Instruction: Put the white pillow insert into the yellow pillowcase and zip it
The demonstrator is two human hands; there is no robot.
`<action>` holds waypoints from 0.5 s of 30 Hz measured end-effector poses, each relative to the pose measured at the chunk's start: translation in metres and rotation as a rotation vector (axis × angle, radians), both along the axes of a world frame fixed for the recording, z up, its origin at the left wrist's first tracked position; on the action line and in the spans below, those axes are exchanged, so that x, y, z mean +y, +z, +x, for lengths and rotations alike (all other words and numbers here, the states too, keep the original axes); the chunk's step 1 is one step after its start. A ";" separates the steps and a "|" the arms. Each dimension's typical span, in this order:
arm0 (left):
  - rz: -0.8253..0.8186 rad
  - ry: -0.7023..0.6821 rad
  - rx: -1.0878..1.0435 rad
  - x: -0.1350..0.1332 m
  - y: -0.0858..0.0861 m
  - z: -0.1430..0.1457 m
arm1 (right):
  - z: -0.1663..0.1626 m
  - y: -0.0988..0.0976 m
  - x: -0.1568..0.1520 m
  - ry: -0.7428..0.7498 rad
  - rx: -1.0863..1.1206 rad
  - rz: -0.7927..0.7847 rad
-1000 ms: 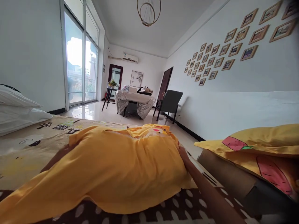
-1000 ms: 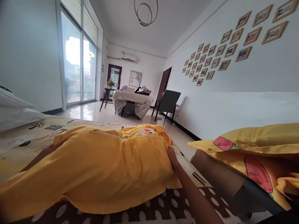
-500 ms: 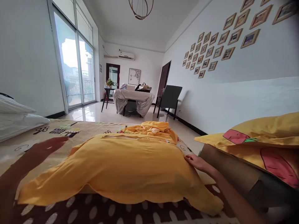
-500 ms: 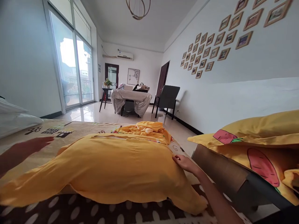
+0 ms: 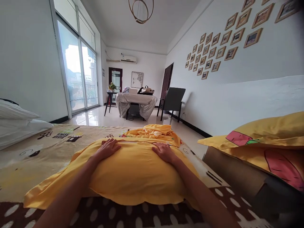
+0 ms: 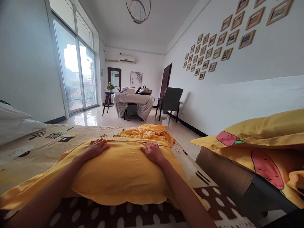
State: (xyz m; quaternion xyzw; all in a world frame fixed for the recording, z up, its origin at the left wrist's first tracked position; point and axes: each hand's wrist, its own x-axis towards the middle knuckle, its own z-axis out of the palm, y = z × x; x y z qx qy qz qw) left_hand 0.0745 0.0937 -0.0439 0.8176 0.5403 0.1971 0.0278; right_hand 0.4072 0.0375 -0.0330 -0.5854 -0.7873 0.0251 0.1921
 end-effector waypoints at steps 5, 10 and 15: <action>0.112 0.028 0.033 -0.014 0.017 -0.004 | 0.010 -0.006 0.002 -0.097 0.009 0.056; 0.400 0.097 -0.007 -0.046 0.067 -0.012 | 0.039 0.025 -0.023 0.026 0.070 0.006; 0.762 0.109 -0.111 -0.078 0.104 -0.018 | 0.059 0.053 -0.050 0.199 0.260 -0.258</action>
